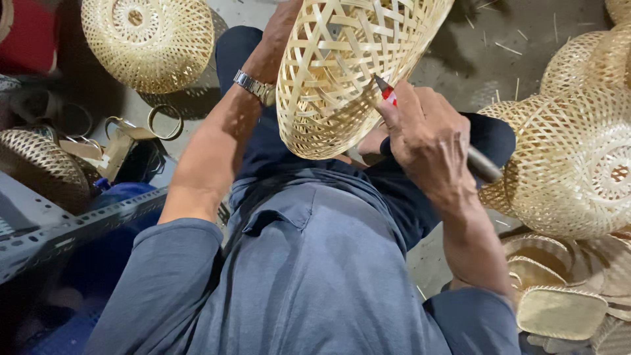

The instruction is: The person sits on the floor and uses a red utility knife to trim the edges of a woven basket. They rotate the basket to access different sections, carefully cutting away excess material from the rim and sides. The person occasionally flips the basket to inspect the interior and continues trimming.

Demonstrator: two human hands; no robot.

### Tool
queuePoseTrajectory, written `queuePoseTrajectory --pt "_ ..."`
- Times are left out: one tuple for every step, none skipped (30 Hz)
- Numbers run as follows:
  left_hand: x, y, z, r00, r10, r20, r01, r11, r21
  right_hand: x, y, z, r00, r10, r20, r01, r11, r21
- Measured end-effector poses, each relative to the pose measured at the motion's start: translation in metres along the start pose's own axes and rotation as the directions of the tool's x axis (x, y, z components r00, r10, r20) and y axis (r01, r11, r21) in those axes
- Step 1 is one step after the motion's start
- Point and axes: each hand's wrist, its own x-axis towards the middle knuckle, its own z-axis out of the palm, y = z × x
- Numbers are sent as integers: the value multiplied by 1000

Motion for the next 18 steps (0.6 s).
queuePoseTrajectory --pt "-1 0 0 1000 -17 -17 17 1000 6 -2 -3 1 999 28 -37 -27 999 18" --pt "-2 0 -1 1000 25 11 -25 999 33 -3 -5 2 997 53 -65 -51 998 26" --pt "-1 1 -2 997 75 35 -77 995 58 -4 -7 2 993 77 -92 -74 997 35" --pt "0 1 -3 988 136 75 -143 984 108 -4 -8 2 988 100 -119 -95 994 44" --pt "0 -1 -3 981 174 88 -184 977 111 -6 -9 2 985 125 -120 -117 991 70" --pt "-1 -3 -3 972 213 103 -224 968 113 -7 -9 2 982 149 -119 -138 986 95" --pt "-3 -5 -3 962 249 115 -262 958 115 -9 -9 2 978 173 -117 -158 980 122" --pt "0 -6 -7 930 333 155 -359 915 186 -11 -8 3 975 190 -114 -168 970 173" --pt "6 -7 -12 889 409 204 -452 856 251 -14 -6 4 972 207 -112 -179 959 222" --pt "9 -9 -15 840 476 259 -539 784 308 -17 -3 6 968 224 -109 -188 944 271" --pt "5 -13 -15 909 383 165 -410 891 196 -19 1 9 959 255 -123 -206 926 318" --pt "0 -16 -14 960 265 89 -271 960 64 -21 7 14 949 286 -135 -221 905 364" --pt "-4 -19 -14 991 128 37 -124 989 -79 -22 13 19 936 319 -146 -236 880 412" --pt "-5 -22 -13 992 123 20 -122 990 -77 -23 21 23 890 450 -70 -337 755 562" --pt "-6 -23 -13 993 121 7 -120 990 -76 -23 28 28 829 558 27 -421 593 686" --pt "-5 -24 -13 993 118 -7 -118 990 -74 -22 35 33 759 635 143 -482 402 778" --pt "-2 -24 -13 991 131 15 -129 985 -114 -22 40 38 747 636 193 -464 292 836" --pt "0 -24 -13 989 145 36 -138 978 -154 -20 45 43 738 630 242 -441 177 880"
